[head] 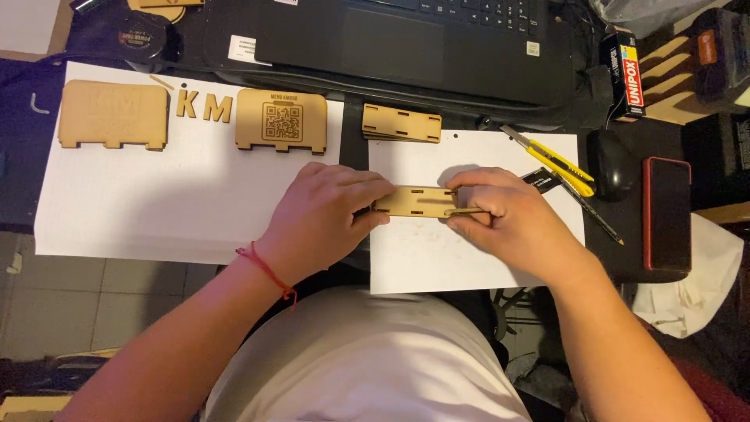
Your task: Assembling small laser-cut wooden boxes by applying glue to joints and fitting pieces together.
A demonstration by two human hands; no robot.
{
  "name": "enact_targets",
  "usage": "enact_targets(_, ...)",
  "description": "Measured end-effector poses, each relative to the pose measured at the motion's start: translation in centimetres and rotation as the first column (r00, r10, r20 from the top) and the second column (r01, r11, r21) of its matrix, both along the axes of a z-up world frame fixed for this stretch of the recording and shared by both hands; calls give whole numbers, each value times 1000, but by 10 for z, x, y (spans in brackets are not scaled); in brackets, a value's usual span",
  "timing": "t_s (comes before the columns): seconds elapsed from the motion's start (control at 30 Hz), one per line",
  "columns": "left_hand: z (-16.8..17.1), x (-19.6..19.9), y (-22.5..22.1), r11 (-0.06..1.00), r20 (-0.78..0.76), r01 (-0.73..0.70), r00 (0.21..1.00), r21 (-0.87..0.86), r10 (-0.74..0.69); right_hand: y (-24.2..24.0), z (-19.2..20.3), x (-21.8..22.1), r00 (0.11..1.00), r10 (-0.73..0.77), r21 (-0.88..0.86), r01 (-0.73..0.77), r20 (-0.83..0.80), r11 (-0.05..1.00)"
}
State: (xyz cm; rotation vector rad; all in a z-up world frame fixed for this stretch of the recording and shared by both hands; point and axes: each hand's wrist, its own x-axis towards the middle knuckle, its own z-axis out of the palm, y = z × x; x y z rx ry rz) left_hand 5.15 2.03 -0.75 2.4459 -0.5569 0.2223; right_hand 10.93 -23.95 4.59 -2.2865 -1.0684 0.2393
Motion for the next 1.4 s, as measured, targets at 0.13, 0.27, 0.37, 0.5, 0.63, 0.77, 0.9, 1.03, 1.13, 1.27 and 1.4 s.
enact_targets(0.13, -5, -1, -1, 1000, 34, -18, 999, 20, 17, 4, -1, 2, 999, 32, 23, -32, 12, 999)
enact_targets(0.27, -7, -2, 0, 1000, 31, -25, 999, 3, 25, 7, 0, 4, 998, 50, 16, -50, 38, 999)
enact_targets(0.37, -11, -3, 0, 999, 29, -40, 999, 14, 39, 9, 0, 4, 995, 77, 18, -78, 57, 997)
enact_targets(0.5, -1, -4, 2, 1000, -38, -27, 999, -5, 27, 12, -6, 3, 997, 9, -63, -5, 74, 998)
enact_targets(0.63, 6, -4, 2, 1000, -119, -11, 993, -24, 8, 13, -10, 2, 994, -76, -137, 87, 84, 987)
enact_targets(0.77, 6, -4, 3, 1000, -131, -5, 991, -24, 2, 11, -11, 1, 993, -79, -143, 91, 84, 986)
enact_targets(0.9, 4, -5, 4, 999, -97, -10, 995, -46, 5, 11, -11, 2, 993, -82, -158, 95, 85, 983)
enact_targets(1.03, 2, -6, 4, 999, -77, -12, 997, -37, 9, 8, -15, 4, 992, -73, -163, 89, 100, 983)
enact_targets(1.13, 8, -5, 2, 998, -91, -21, 996, -59, 15, 11, -13, 3, 993, -76, -178, 90, 88, 980)
enact_targets(1.27, 6, -2, -6, 998, -31, -66, 997, -17, 65, 14, -10, 2, 994, -75, -175, 88, 84, 981)
enact_targets(1.4, 6, 2, -9, 995, -41, -74, 996, 71, 77, 14, -9, 2, 995, -82, -182, 90, 54, 979)
